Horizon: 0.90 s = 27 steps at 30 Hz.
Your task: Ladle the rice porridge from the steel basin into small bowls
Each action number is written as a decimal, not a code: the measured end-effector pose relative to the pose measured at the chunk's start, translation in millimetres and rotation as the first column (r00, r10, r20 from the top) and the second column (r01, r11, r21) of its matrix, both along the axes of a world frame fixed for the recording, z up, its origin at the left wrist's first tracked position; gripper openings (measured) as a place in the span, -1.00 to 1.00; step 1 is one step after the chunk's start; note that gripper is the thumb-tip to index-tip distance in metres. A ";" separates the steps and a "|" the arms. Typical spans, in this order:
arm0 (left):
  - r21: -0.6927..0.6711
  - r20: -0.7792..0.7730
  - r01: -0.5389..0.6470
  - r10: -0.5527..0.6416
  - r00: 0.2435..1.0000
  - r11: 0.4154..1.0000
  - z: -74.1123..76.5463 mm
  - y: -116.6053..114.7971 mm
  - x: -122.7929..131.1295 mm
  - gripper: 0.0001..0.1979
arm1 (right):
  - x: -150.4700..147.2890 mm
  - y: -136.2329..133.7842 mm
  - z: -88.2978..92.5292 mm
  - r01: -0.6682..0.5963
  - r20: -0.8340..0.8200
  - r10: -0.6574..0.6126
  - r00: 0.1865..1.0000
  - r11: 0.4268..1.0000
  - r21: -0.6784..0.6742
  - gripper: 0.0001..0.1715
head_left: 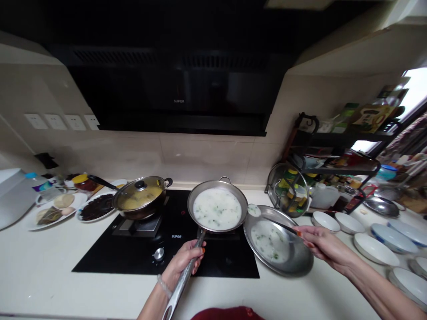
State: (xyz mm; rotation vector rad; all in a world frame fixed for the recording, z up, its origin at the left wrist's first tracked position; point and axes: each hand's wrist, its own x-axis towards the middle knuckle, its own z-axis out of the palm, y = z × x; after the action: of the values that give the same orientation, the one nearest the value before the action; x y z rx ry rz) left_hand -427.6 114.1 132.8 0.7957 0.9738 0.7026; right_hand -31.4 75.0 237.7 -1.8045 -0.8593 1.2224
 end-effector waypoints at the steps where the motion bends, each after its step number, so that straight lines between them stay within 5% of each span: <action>1: 0.000 -0.008 0.001 -0.001 1.000 1.000 0.1 0.0 -0.1 -0.52 | 9.3 -3.9 -6.6 0.011 0.046 -0.011 0.999 1.000 0.007 -0.49; 6: -0.009 -0.007 0.000 0.000 1.000 1.000 -1.0 0.4 -0.9 -0.51 | 43.7 -19.1 -53.7 -0.126 0.488 0.047 0.871 0.984 0.129 -0.66; 11: -0.005 -0.009 0.000 0.000 1.000 1.000 0.6 0.0 -0.9 -0.51 | 50.2 -41.3 -98.0 -0.309 0.882 0.189 0.432 0.950 -0.052 -0.56; 15: -0.007 -0.026 0.003 -0.003 1.000 1.000 4.2 -0.8 -0.1 -0.50 | 41.9 -51.9 -100.7 -0.383 0.946 0.293 0.141 0.897 -0.220 -0.37; 18: -0.012 -0.021 -0.004 0.004 1.000 1.000 6.5 -1.4 0.2 -0.51 | 31.0 -41.2 -83.8 -0.329 0.967 0.214 0.141 0.931 -0.158 -0.40; 22: -0.015 -0.014 0.003 -0.003 1.000 1.000 6.6 -1.4 0.1 -0.51 | -0.9 -9.9 -55.3 -0.370 0.942 0.069 0.328 0.927 0.061 -0.48; 25: -0.005 -0.004 0.003 -0.003 1.000 1.000 3.4 -0.5 0.0 -0.51 | -38.7 14.9 -40.4 -0.486 0.925 0.102 0.367 0.869 0.097 -0.49; 27: 0.002 0.001 0.000 0.000 1.000 1.000 0.2 0.4 0.0 -0.52 | -64.4 29.9 -35.9 -0.516 0.912 0.206 0.355 0.856 0.007 -0.50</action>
State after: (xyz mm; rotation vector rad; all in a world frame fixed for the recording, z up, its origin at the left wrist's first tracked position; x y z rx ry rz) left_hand -427.7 114.5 132.9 0.7976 0.9719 0.7039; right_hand -95.8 104.9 201.8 -2.0042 -2.0448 0.1599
